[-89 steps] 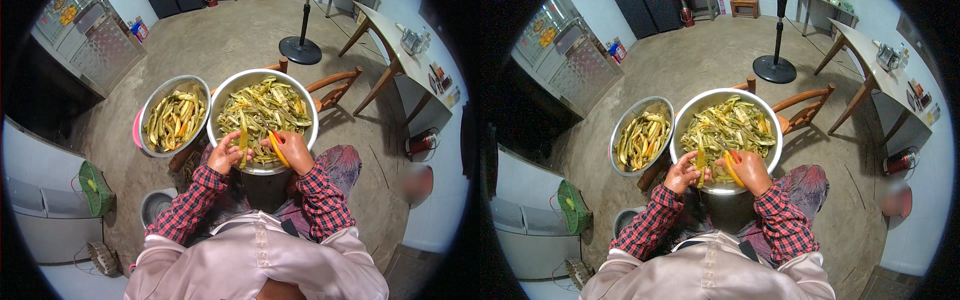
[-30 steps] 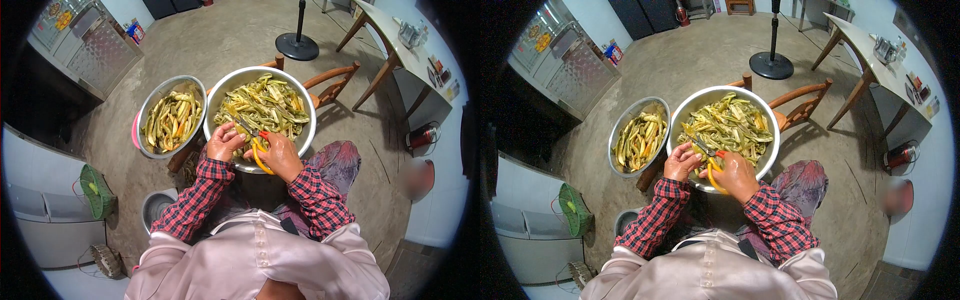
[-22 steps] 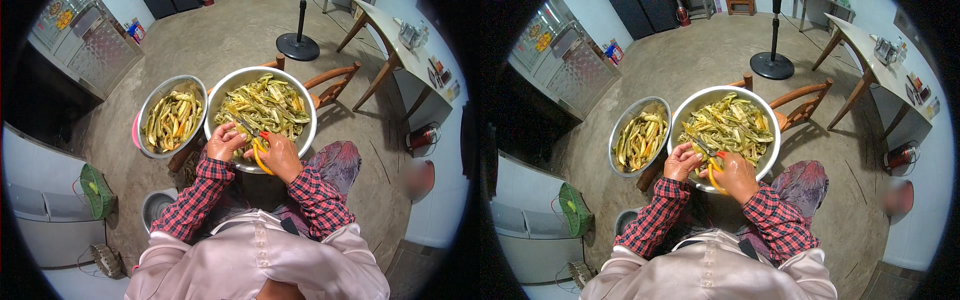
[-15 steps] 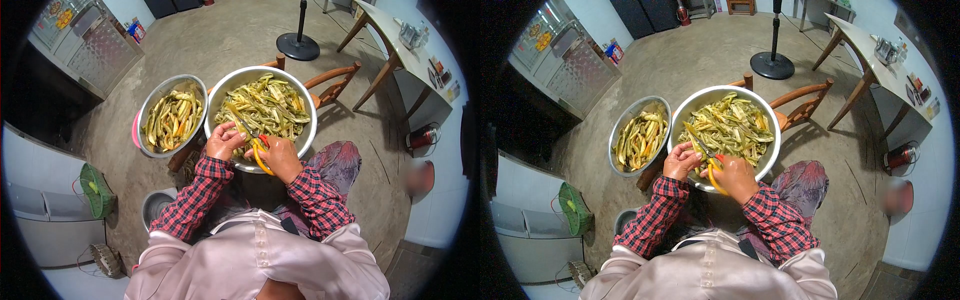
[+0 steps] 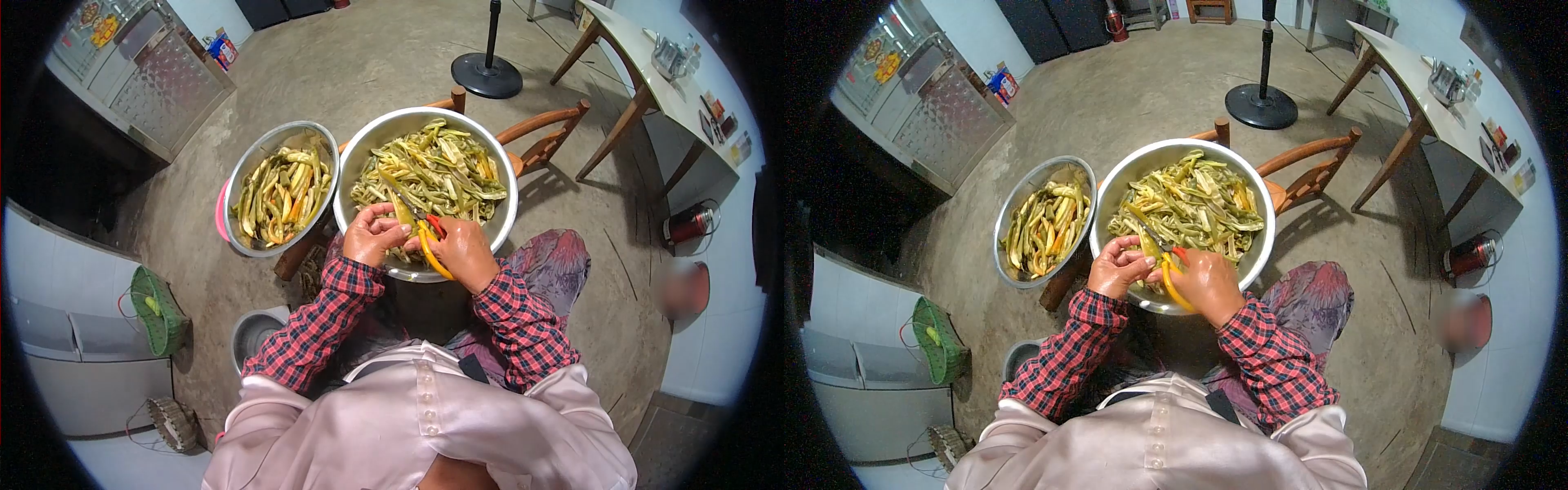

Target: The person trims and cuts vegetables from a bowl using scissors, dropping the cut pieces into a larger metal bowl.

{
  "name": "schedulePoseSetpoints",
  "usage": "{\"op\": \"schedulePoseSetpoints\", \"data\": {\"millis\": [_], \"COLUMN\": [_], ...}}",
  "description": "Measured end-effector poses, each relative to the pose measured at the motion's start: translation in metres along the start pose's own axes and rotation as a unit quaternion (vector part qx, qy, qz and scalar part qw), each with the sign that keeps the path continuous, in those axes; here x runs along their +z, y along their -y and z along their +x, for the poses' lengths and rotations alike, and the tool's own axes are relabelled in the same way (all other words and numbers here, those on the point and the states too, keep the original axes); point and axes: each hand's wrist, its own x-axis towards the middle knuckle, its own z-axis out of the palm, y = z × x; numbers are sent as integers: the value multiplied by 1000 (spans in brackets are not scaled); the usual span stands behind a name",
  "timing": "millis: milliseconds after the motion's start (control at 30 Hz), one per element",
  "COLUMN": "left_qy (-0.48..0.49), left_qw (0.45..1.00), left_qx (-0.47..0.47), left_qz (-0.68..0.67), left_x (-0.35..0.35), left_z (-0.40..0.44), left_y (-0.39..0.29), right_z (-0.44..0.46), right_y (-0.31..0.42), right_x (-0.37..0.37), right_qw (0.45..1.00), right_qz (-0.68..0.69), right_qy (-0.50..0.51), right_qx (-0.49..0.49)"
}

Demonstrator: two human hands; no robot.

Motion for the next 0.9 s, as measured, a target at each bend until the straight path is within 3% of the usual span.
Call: {"op": "schedulePoseSetpoints", "data": {"millis": [300,500,567,900], "left_qy": [-11,-3,-4,-16], "left_qw": [999,992,992,985], "left_qx": [-38,-124,-120,-131], "left_qz": [32,3,-31,-108], "left_x": [-4,-13,-16,-18], "left_z": [0,2,2,7], "left_y": [-4,-8,-6,-25], "right_z": [6,9,10,7], "right_y": [-13,-16,-11,-4], "right_x": [2,-1,-9,-12], "right_qw": [999,997,989,985], "right_qz": [23,67,133,100], "right_qy": [20,34,33,128], "right_qx": [16,36,57,51]}}
